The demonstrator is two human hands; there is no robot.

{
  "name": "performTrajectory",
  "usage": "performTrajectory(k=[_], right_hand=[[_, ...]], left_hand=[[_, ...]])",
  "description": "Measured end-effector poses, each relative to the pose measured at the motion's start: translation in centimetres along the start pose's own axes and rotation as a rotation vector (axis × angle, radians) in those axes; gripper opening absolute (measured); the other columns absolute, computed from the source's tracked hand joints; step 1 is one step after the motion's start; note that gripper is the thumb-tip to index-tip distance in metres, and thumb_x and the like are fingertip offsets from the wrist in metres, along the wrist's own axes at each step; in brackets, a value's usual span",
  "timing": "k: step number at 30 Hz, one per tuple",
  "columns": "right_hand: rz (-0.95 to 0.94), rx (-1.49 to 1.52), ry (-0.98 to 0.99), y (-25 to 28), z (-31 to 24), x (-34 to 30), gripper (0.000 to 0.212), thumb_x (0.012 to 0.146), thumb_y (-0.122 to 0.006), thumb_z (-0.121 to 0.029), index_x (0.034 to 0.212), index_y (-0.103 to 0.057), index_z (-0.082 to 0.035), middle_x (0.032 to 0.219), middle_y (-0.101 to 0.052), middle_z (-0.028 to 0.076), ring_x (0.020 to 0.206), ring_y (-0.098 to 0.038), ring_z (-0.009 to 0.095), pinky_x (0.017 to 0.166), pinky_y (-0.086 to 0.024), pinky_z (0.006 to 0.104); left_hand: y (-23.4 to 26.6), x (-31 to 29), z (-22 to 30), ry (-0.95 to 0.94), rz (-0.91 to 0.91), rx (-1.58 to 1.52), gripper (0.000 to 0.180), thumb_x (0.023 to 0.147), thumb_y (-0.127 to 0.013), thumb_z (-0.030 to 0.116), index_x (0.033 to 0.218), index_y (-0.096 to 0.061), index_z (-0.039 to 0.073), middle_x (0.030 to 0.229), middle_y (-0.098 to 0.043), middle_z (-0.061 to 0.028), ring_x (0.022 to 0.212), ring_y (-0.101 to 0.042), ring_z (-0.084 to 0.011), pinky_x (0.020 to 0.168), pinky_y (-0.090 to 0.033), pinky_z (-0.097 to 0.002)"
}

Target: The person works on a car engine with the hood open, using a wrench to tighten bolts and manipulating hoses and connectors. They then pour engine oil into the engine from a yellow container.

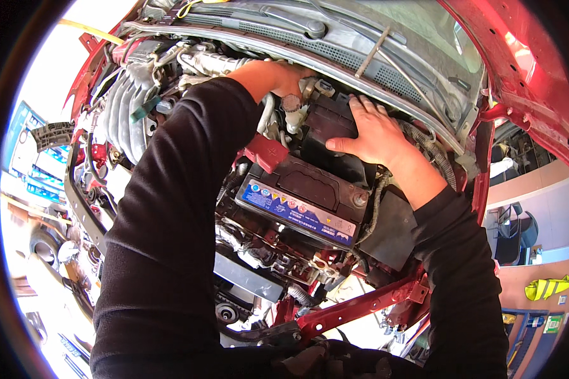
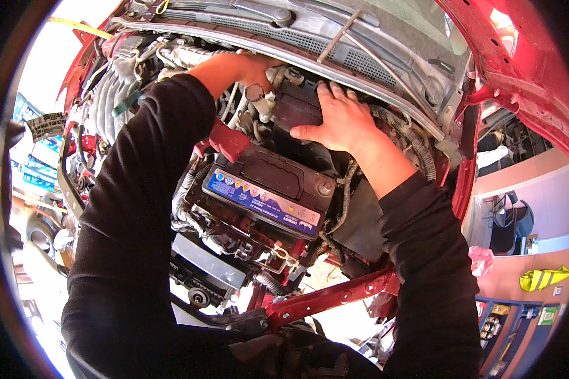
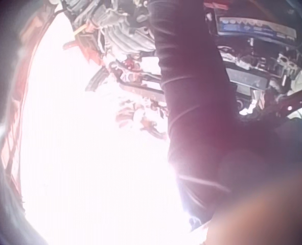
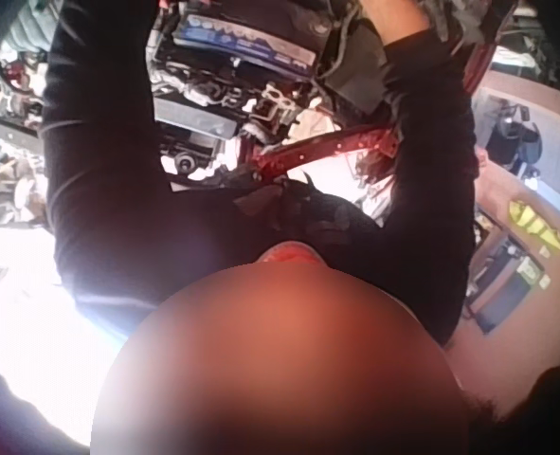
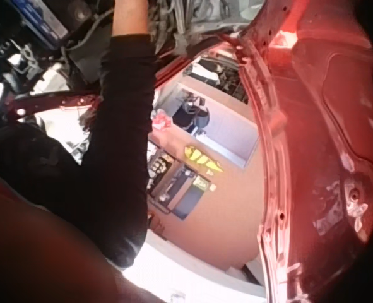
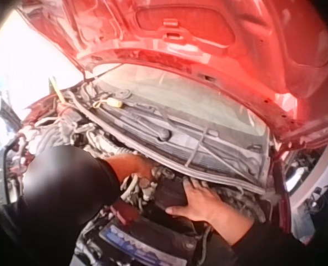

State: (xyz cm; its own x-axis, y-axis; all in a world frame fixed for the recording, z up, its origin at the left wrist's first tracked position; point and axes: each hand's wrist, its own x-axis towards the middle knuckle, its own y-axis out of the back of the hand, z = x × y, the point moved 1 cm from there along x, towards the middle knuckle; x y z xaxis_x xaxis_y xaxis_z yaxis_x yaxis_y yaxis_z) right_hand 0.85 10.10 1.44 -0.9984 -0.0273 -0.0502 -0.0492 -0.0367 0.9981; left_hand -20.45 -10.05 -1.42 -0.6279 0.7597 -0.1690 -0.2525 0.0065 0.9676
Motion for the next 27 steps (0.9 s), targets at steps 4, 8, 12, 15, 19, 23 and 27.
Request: performTrajectory(k=[4, 8, 12, 15, 19, 23, 27], right_hand=[[0.016, 0.023, -0.006, -0.2, 0.1, -0.2, 0.139, 0.082, -0.081, -0.087, 0.179, -0.03, -0.002, 0.185, -0.033, 0.023, 0.168, -0.035, 0.049, 0.136, -0.034, 0.0581], [0.023, 0.049, -0.02, 0.0, -0.2, -0.7, 0.137, 0.082, -0.082, -0.085, 0.18, -0.03, -0.004, 0.186, -0.031, 0.025, 0.169, -0.032, 0.052, 0.137, -0.032, 0.0586], [0.01, 0.062, -0.03, 0.3, -0.2, -0.6, 0.139, 0.081, -0.081, -0.087, 0.18, -0.03, -0.004, 0.185, -0.031, 0.026, 0.169, -0.031, 0.052, 0.138, -0.03, 0.0583], [0.029, 0.076, -0.023, 0.1, 0.0, -0.5, 0.139, 0.08, -0.081, -0.087, 0.179, -0.033, -0.003, 0.185, -0.033, 0.025, 0.169, -0.033, 0.05, 0.137, -0.031, 0.0587], [0.029, 0.112, -0.016, -0.4, 0.4, -0.4, 0.139, 0.079, -0.082, -0.087, 0.179, -0.034, -0.003, 0.185, -0.033, 0.025, 0.169, -0.033, 0.048, 0.137, -0.031, 0.0596], [0.025, 0.147, 0.032, -0.2, 0.9, 0.0, 0.132, 0.086, -0.076, -0.087, 0.179, -0.033, -0.004, 0.186, -0.028, 0.027, 0.172, -0.027, 0.048, 0.139, -0.026, 0.0607], [0.043, 0.438, 0.241, 1.0, 2.8, -2.2, 0.107, 0.1, -0.071, -0.072, 0.175, -0.043, -0.001, 0.181, -0.038, 0.028, 0.169, -0.035, 0.042, 0.138, -0.03, 0.0515]], left_hand=[[-1.0, 0.1, -0.3, -0.082, 0.105, -0.051, 0.107, 0.079, -0.088, 0.042, 0.175, -0.046, 0.02, 0.164, -0.062, -0.0238, 0.153, -0.057, -0.0436, 0.125, -0.044, -0.0543], [-1.7, 0.8, -1.2, -0.03, 0.109, -0.058, 0.108, 0.079, -0.084, 0.039, 0.178, -0.043, 0.025, 0.167, -0.06, -0.0218, 0.158, -0.051, -0.0435, 0.129, -0.032, -0.066], [-0.7, -0.6, -2.8, -0.383, 0.091, 0.417, 0.045, 0.091, -0.077, 0.026, 0.136, -0.075, 0.026, 0.17, -0.059, -0.0125, 0.137, -0.069, -0.0396, 0.11, -0.058, -0.0544], [1.5, -4.5, -2.6, -0.276, 0.196, 0.209, 0.029, 0.095, -0.073, 0.021, 0.122, -0.079, 0.014, 0.156, -0.069, -0.017, 0.123, -0.075, -0.0427, 0.106, -0.061, -0.0498], [4.5, -15.2, 2.0, -0.094, 0.223, -0.069, 0.036, 0.097, -0.078, 0.021, 0.13, -0.074, 0.007, 0.137, -0.07, -0.0221, 0.137, -0.064, -0.0428, 0.119, -0.05, -0.0498], [7.2, -27.7, 11.7, -0.426, 0.466, -0.303, 0.027, 0.089, -0.084, 0.015, 0.114, -0.079, 0.006, 0.12, -0.072, -0.0158, 0.115, -0.07, -0.033, 0.103, -0.055, -0.0471], [6.1, -38.8, 22.8, -0.817, 0.534, -0.952, 0.028, 0.089, -0.093, 0.042, 0.094, -0.083, 0.016, 0.112, -0.064, -0.0089, 0.122, -0.06, -0.0336, 0.108, -0.048, -0.0516]])
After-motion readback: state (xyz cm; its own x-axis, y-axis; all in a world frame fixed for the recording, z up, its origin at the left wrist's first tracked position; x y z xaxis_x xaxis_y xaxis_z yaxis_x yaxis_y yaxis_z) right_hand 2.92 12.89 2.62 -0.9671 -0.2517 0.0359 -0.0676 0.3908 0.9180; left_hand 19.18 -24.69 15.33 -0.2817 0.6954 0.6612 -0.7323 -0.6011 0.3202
